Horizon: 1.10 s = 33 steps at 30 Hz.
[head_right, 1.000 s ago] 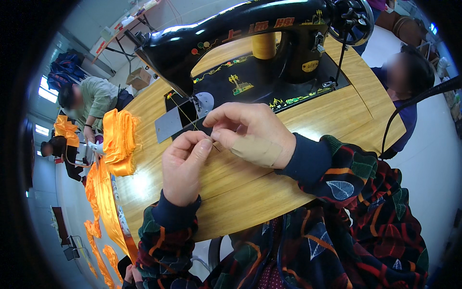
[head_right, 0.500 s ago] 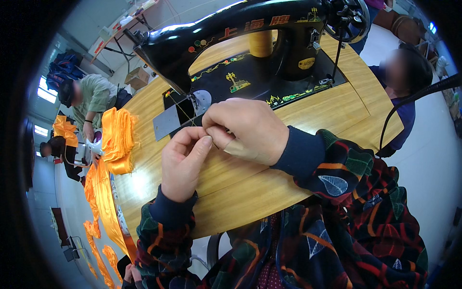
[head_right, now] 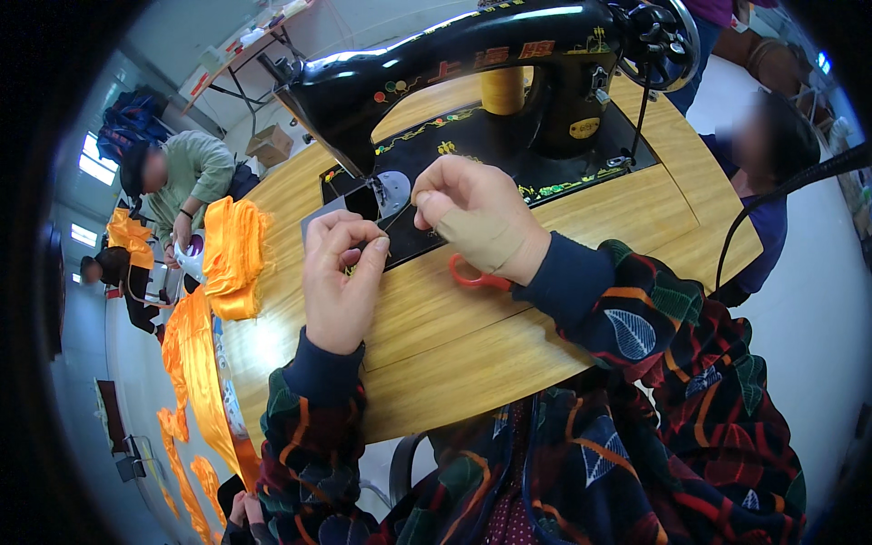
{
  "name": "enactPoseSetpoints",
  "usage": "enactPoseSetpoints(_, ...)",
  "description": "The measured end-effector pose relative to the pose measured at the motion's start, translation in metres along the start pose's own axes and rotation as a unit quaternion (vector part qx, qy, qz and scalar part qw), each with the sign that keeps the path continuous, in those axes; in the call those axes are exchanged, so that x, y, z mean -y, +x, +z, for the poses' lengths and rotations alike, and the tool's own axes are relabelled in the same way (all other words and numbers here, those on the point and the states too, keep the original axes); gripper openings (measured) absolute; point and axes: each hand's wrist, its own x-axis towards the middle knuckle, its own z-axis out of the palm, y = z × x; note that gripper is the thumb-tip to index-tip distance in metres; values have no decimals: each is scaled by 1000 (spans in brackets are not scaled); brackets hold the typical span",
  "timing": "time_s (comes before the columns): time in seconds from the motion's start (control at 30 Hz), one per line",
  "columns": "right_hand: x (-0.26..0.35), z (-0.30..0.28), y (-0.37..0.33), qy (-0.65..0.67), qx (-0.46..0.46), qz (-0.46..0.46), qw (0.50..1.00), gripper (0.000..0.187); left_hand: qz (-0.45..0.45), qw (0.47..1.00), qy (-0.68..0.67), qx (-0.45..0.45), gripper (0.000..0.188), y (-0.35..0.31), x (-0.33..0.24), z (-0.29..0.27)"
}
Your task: The person opens a small red packet, removes a sewing needle, and threads it with yellow thread. They then insert the threaded needle into the sewing machine and pull the thread through the machine's tension assembly.
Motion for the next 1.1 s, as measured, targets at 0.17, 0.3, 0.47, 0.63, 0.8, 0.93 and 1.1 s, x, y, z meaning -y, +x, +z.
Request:
enactPoseSetpoints(0.17, -1, -5, 4, 9, -6, 38, 999, 12, -33, 999, -10, -13, 4, 6, 11, -1)
enactPoseSetpoints(0.3, 0, -11, 12, 24, -7, 141, 990, 8, -136, 973, -139, 122, 5, 21, 24, -9)
enactPoseSetpoints(0.47, 2, -23, 28, -12, -21, 166, 986, 8, -261, 895, -311, 185, 8, 36, 35, -19)
enactPoseSetpoints(0.63, -5, -30, 38, 4, -24, 167, 986, 9, -315, 837, -411, 178, 13, 41, 36, -22)
enactPoseSetpoints(0.8, -8, -31, 48, 8, -38, 165, 986, 15, -328, 809, -463, 156, 18, 41, 36, -21)
enactPoseSetpoints(0.93, -8, -32, 48, 1, -42, 165, 985, 13, -326, 801, -473, 169, 20, 39, 37, -21)
enactPoseSetpoints(1.1, -9, -33, 46, -7, -42, 154, 987, 13, -318, 796, -487, 171, 20, 39, 39, -19)
